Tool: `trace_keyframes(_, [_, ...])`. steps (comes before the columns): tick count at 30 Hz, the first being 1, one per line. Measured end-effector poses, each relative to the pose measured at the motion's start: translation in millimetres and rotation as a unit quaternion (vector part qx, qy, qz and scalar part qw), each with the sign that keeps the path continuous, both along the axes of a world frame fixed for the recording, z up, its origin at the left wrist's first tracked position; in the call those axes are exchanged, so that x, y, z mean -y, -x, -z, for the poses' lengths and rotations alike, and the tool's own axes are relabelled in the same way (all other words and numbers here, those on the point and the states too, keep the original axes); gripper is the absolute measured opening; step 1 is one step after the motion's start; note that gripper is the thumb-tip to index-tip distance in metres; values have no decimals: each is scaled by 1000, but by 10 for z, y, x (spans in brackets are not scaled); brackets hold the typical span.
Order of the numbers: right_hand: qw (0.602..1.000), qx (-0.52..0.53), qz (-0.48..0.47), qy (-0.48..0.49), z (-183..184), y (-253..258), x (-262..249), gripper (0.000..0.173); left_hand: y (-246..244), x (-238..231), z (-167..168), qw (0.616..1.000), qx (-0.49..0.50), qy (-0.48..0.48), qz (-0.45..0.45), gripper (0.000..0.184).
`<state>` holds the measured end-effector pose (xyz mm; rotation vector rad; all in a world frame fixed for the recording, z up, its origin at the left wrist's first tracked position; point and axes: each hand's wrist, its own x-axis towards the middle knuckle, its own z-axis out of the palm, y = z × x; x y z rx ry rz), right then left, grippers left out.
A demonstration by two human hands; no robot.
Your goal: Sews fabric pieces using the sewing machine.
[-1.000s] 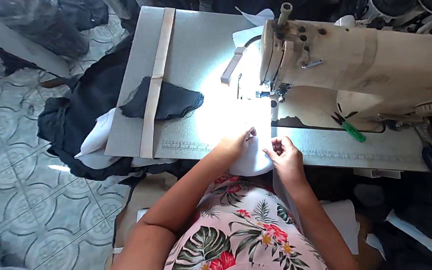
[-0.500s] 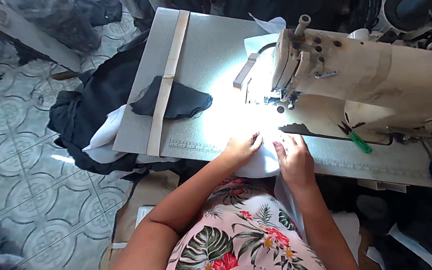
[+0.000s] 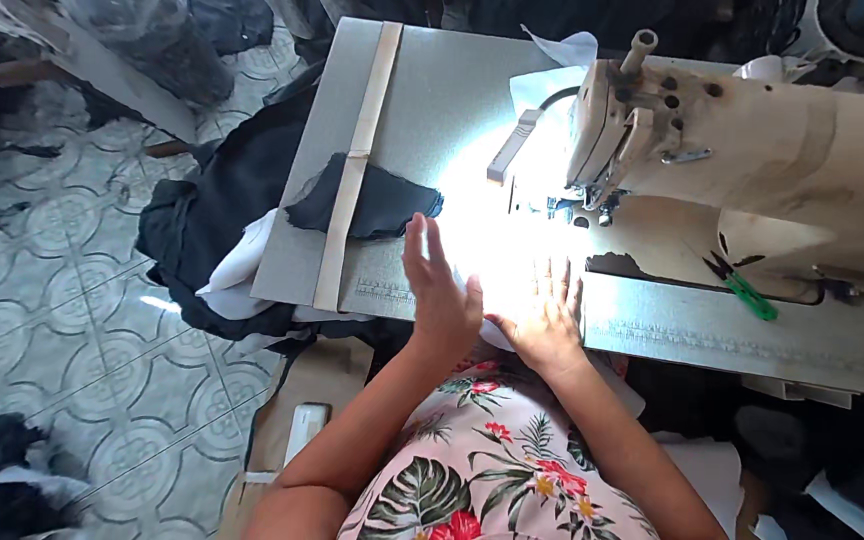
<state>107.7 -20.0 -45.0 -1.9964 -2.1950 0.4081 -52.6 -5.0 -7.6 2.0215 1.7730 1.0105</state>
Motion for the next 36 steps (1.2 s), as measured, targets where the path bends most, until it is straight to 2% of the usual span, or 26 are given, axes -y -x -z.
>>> trace_keyframes(3, [1000, 10, -13, -20, 2, 15, 2, 88, -264, -122, 13, 989, -68, -35, 126, 54])
trace_keyframes(5, [1000, 1, -13, -23, -2, 8, 6, 90, -343, -300, 98, 976, -144, 64, 150, 46])
trace_keyframes(7, [999, 19, -29, 26, -40, -15, -21, 96, -303, -469, 125, 934, -212, 245, 149, 53])
trace_keyframes(10, [995, -60, -48, 69, -171, -162, -58, 96, -288, -517, 238, 906, -283, 273, 156, 50])
trace_keyframes(11, [991, -102, -49, 70, -265, -205, -86, 85, -285, -514, 263, 902, -292, 273, 160, 51])
trace_keyframes(12, [989, -131, -52, 44, -371, -211, -143, 66, -278, -516, 288, 903, -298, 265, 161, 55])
trace_keyframes(13, [986, -152, -63, 6, -477, -180, -237, 49, -271, -521, 287, 905, -294, 262, 160, 58])
trace_keyframes(14, [982, -171, -82, -21, -585, -109, -352, 42, -269, -523, 242, 912, -277, 260, 153, 57])
trace_keyframes(17, [958, -204, -182, -81, -794, 319, -747, 36, -239, -462, 44, 937, -170, 269, 144, 48])
trace_keyframes(19, [932, -251, -242, -99, -730, 704, -1058, 28, -232, -417, -23, 918, -174, 316, 164, 37])
trace_keyframes(21, [915, -274, -269, -122, -499, 1054, -1366, 24, -213, -411, -46, 907, -176, 335, 186, 35])
trace_keyframes(24, [943, -193, -262, -75, -341, 1327, -1614, 20, -180, -366, 46, 921, -175, 294, 187, 41])
trace_keyframes(27, [958, -115, -256, -53, -392, 1416, -1666, 15, -155, -367, 69, 923, -164, 290, 191, 42])
trace_keyframes(33, [921, -107, -273, -257, -352, 1369, -1574, 17, -176, -386, -19, 914, -153, 329, 180, 40])
trace_keyframes(36, [920, -74, -275, -269, -549, 1048, -1269, 16, -199, -375, 17, 926, -118, 326, 150, 41])
